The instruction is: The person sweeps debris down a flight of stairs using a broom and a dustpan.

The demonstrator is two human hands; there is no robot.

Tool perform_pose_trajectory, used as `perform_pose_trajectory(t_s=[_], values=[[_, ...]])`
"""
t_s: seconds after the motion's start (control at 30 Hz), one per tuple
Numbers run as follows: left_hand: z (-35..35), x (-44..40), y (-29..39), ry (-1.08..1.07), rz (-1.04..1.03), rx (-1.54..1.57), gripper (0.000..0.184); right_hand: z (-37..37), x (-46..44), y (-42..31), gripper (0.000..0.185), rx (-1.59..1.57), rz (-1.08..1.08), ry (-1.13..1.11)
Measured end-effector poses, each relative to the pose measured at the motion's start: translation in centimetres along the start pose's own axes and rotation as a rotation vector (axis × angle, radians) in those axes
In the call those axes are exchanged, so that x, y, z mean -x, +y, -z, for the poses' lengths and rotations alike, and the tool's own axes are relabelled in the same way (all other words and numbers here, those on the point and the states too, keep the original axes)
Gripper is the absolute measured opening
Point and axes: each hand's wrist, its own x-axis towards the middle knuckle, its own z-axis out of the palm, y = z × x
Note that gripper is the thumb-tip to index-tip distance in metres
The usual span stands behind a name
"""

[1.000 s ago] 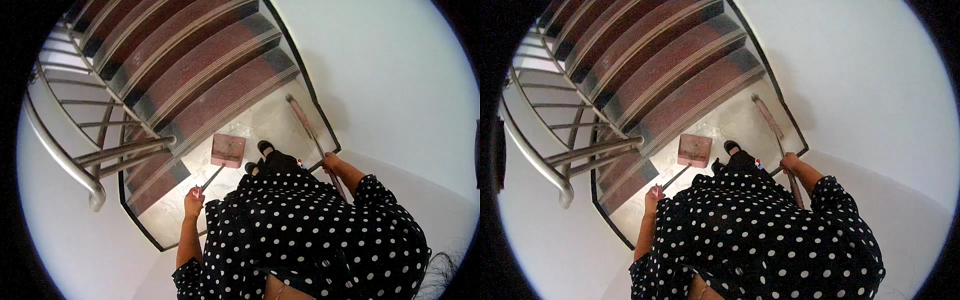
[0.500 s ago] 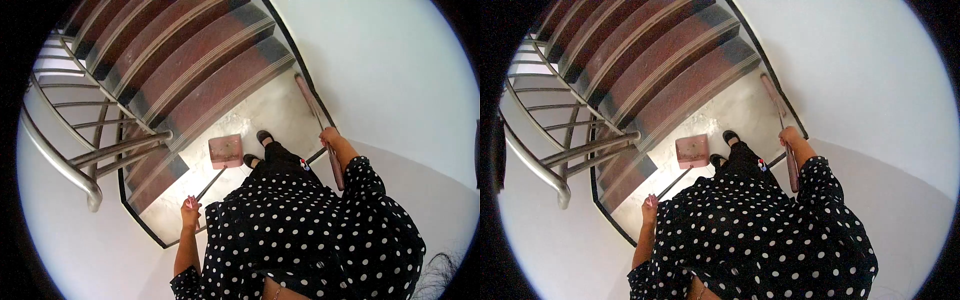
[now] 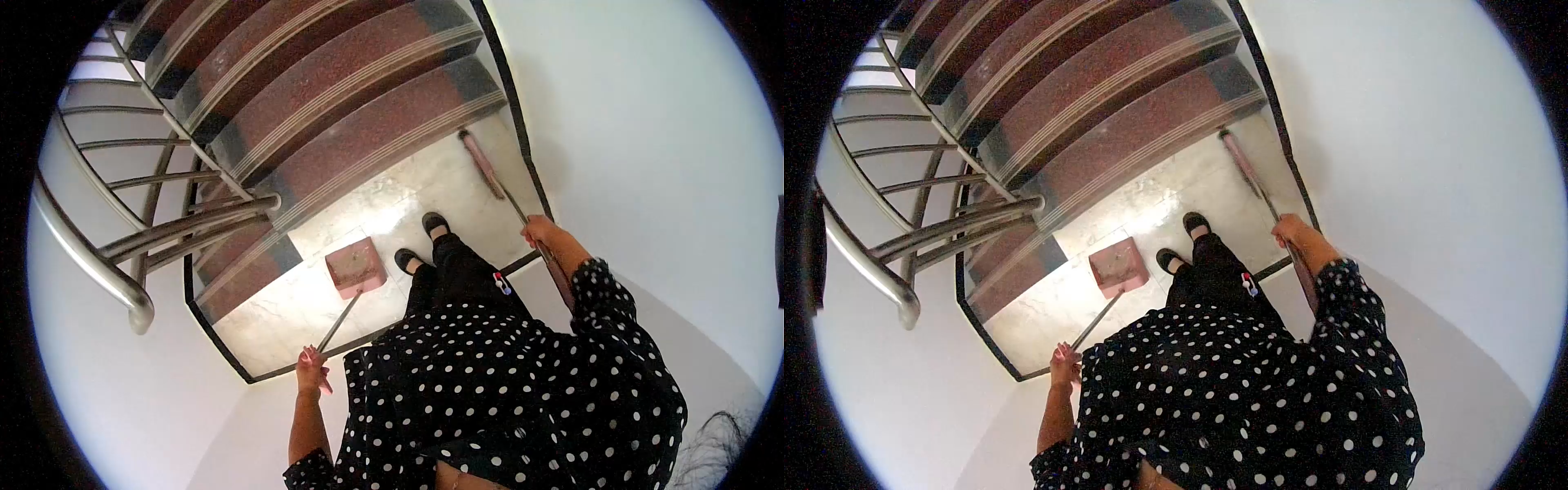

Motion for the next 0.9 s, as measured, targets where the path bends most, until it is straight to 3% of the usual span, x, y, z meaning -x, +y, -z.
perform_pose_trajectory(t_s=[0.17,0.23,0.3,0.33,0.37,0.43,0.53,0.6,0.73,0.83,0.9], values=[[0.9,-0.4,-1.0,-0.124,-0.017,-0.046,0.029,2.3,3.1,2.0,0.019,-0.287,-0.001,0.053],[1.4,-1.4,-1.0,-0.129,-0.001,-0.044,0.027,2.7,0.9,1.9,0.011,-0.22,0.067,0.107],[1.2,-1.8,-1.0,-0.133,0.016,-0.041,0.026,3.8,-4.8,3.0,0.015,0.033,0.175,-0.039],[0.9,-2.4,-1.4,-0.163,0.04,-0.067,0.028,3.9,-6.2,1.8,0.011,0.021,0.073,-0.022],[0.9,-2.8,-1.8,-0.192,0.065,-0.097,0.029,3.3,-8.6,2.0,0.012,0.153,0.122,-0.028],[1.1,-4.4,-4.4,-0.227,-0.075,-0.188,0.034,2.1,-13.4,2.5,0.018,0.419,0.224,-0.019],[0.3,-4.9,-5.6,-0.243,-0.001,-0.208,0.036,2.0,-9.8,0.4,0.021,0.474,0.265,0.002],[-0.3,-3.4,-4.6,-0.236,0.079,-0.007,0.037,3.0,-2.9,-2.0,0.023,-0.177,-0.027,0.061],[-1.3,-2.6,-2.9,-0.212,0.167,0.071,0.039,2.8,-2.1,-0.9,0.018,-0.238,-0.031,0.135],[-1.8,-2.6,-2.4,-0.211,0.19,-0.092,0.043,2.7,-6.1,-0.4,0.017,0.059,-0.003,0.206],[-0.9,-3.3,-2.8,-0.26,0.188,0.036,0.043,0.5,-8.6,-1.1,0.02,0.195,0.029,0.091]])
